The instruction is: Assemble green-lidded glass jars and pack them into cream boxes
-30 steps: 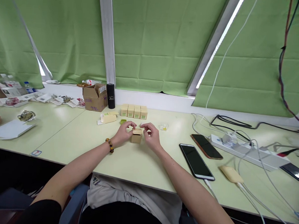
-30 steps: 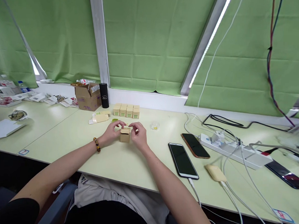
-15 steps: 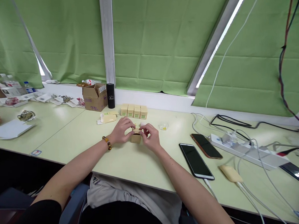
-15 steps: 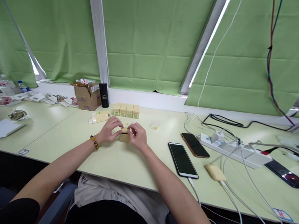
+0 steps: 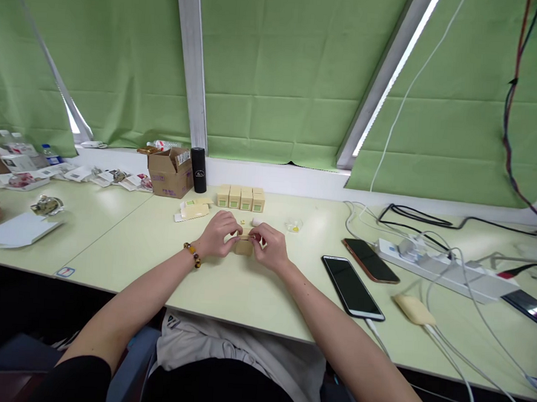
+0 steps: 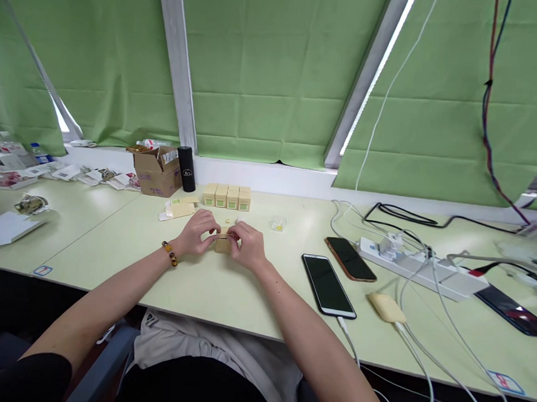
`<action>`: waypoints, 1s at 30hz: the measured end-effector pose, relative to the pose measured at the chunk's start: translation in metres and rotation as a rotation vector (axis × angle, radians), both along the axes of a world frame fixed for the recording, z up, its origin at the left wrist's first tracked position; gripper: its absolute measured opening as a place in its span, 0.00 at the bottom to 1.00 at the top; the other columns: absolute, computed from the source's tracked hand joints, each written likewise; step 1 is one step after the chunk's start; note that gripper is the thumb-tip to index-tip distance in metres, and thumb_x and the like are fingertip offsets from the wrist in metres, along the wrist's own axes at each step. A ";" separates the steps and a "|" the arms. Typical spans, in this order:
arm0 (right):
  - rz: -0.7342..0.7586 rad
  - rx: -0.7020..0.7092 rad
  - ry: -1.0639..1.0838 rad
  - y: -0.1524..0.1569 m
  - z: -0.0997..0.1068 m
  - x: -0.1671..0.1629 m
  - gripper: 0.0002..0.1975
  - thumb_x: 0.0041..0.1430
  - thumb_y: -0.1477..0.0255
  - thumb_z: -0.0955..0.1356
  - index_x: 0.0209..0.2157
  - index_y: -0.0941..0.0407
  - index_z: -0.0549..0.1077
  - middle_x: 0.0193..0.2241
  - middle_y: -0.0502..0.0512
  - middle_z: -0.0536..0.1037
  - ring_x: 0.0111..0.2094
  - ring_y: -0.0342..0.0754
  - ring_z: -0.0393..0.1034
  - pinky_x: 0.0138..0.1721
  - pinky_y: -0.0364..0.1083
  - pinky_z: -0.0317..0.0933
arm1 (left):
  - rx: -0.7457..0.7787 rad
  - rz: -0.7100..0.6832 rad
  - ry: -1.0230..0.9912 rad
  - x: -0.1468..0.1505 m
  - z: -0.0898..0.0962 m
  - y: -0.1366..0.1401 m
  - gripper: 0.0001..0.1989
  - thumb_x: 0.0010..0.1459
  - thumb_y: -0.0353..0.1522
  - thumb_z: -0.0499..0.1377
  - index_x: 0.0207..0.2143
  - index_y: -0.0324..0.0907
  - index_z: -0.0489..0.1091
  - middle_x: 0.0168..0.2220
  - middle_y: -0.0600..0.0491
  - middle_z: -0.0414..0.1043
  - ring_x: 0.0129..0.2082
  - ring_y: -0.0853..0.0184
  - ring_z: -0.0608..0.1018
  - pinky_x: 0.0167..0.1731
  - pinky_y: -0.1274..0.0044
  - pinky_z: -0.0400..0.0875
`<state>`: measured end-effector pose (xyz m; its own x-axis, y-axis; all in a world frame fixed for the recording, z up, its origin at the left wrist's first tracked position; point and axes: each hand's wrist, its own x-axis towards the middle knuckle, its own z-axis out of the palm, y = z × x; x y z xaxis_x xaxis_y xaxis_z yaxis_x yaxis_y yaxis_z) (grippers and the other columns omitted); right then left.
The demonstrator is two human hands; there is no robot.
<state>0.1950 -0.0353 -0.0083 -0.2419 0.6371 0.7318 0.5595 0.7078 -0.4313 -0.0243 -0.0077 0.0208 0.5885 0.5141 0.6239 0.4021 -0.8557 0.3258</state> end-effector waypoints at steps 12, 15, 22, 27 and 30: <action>0.044 0.020 -0.029 0.002 -0.001 0.004 0.04 0.54 0.74 0.67 0.28 0.51 0.74 0.24 0.52 0.73 0.26 0.49 0.65 0.30 0.48 0.57 | 0.088 -0.006 0.051 0.000 0.000 -0.001 0.04 0.60 0.33 0.59 0.33 0.48 0.74 0.29 0.49 0.71 0.37 0.55 0.71 0.46 0.59 0.64; 0.046 -0.018 -0.034 0.003 -0.002 0.005 0.04 0.54 0.73 0.67 0.27 0.50 0.74 0.23 0.51 0.72 0.25 0.48 0.64 0.30 0.48 0.58 | 0.071 -0.009 0.057 0.001 0.001 -0.002 0.04 0.59 0.34 0.59 0.33 0.48 0.74 0.29 0.49 0.72 0.37 0.55 0.72 0.46 0.59 0.64; 0.091 -0.049 -0.043 0.004 -0.002 0.009 0.07 0.52 0.75 0.66 0.32 0.51 0.74 0.22 0.48 0.71 0.23 0.46 0.63 0.30 0.47 0.58 | 0.029 -0.018 -0.005 0.002 -0.004 0.001 0.05 0.61 0.34 0.59 0.32 0.47 0.75 0.28 0.49 0.72 0.36 0.57 0.72 0.47 0.61 0.64; 0.084 -0.111 -0.105 0.002 0.002 0.015 0.21 0.52 0.75 0.67 0.49 0.51 0.70 0.24 0.45 0.69 0.23 0.45 0.63 0.31 0.44 0.58 | 0.098 0.212 -0.056 0.004 -0.011 0.009 0.12 0.61 0.28 0.55 0.41 0.44 0.78 0.29 0.50 0.73 0.35 0.59 0.73 0.43 0.64 0.65; 0.035 -0.140 -0.192 0.005 0.004 0.018 0.26 0.52 0.75 0.67 0.55 0.52 0.67 0.25 0.44 0.71 0.24 0.45 0.65 0.30 0.44 0.56 | 0.078 0.330 0.043 0.005 -0.013 0.013 0.15 0.59 0.25 0.54 0.42 0.43 0.79 0.28 0.50 0.73 0.37 0.59 0.74 0.44 0.65 0.66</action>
